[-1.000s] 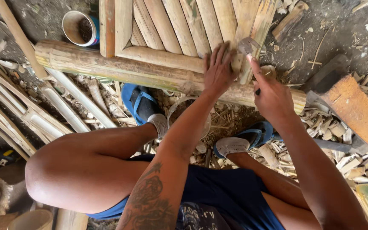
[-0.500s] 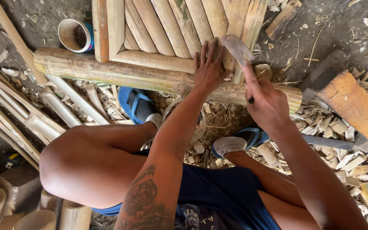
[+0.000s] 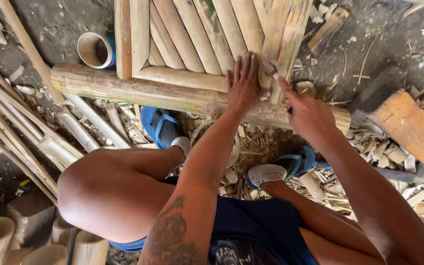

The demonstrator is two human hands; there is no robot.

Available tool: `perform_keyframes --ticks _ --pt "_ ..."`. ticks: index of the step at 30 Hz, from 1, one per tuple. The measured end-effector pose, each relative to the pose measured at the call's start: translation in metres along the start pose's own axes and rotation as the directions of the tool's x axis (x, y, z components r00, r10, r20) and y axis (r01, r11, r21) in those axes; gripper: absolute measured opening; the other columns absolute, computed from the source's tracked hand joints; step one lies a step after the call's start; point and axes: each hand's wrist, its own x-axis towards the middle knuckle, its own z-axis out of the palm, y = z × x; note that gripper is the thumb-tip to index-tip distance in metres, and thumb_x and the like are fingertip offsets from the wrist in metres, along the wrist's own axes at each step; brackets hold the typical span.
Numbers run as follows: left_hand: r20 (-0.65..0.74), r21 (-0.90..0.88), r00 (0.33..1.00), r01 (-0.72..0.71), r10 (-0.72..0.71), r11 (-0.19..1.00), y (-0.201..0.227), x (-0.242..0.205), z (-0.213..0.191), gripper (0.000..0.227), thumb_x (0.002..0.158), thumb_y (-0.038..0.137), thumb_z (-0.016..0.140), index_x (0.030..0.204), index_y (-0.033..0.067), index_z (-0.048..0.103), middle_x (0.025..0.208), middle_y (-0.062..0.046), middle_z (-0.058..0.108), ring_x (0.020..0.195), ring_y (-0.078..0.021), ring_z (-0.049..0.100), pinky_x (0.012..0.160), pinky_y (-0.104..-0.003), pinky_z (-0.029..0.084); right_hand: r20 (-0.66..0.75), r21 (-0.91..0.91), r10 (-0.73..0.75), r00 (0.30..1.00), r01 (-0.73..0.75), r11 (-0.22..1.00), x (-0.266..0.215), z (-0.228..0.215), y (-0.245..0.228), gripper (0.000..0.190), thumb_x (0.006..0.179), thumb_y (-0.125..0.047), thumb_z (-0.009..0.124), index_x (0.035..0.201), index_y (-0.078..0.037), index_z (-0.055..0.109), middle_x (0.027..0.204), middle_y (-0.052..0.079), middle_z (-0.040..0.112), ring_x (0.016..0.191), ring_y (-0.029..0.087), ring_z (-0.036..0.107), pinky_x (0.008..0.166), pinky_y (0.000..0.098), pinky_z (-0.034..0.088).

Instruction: The person sits on the ground and assembles a bamboo frame by hammering nails into bamboo slats. They use a hammer and a machete to cut and shape bamboo pieces, then secure them into the frame.

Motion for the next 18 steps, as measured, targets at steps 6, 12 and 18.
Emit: perform_keyframes --ticks 6,12,18 --pt "0.051 0.019 0.998 0.031 -0.032 0.999 -0.002 -0.011 0.007 0.128 0.076 0.059 0.083 0.164 0.0214 -0.002 0.173 0.003 -0.002 0.161 -0.0255 -0.002 0.13 -0.057 0.005 -0.413 0.167 -0.146 0.899 0.232 0.958 -0.009 0.03 0.004 0.102 0.086 0.004 0.071 0.17 -0.019 0.017 0.089 0.01 0.07 0.068 0.024 0.067 0.05 0.0357 0.058" --pt "0.072 -0.006 0.996 0.053 -0.052 0.999 0.005 -0.017 0.001 0.129 0.074 0.063 0.082 0.164 0.0226 -0.001 0.173 0.006 -0.002 0.161 -0.0239 -0.003 0.131 -0.055 0.008 -0.254 0.136 -0.036 0.967 0.073 0.988 -0.004 0.041 0.012 0.111 0.082 0.006 0.071 0.169 -0.023 0.009 0.093 0.011 0.072 0.065 0.024 0.067 0.051 0.0371 0.059" --pt "0.052 0.015 0.997 0.048 -0.048 0.999 0.005 -0.013 -0.005 0.127 0.075 0.061 0.083 0.165 0.0233 0.001 0.173 0.006 0.0 0.161 -0.0238 -0.003 0.13 -0.055 0.007 0.055 0.117 0.106 0.993 -0.112 0.987 -0.004 0.043 0.014 0.108 0.085 0.0 0.072 0.167 -0.028 0.008 0.111 0.013 0.069 0.061 0.025 0.068 0.047 0.0395 0.06"
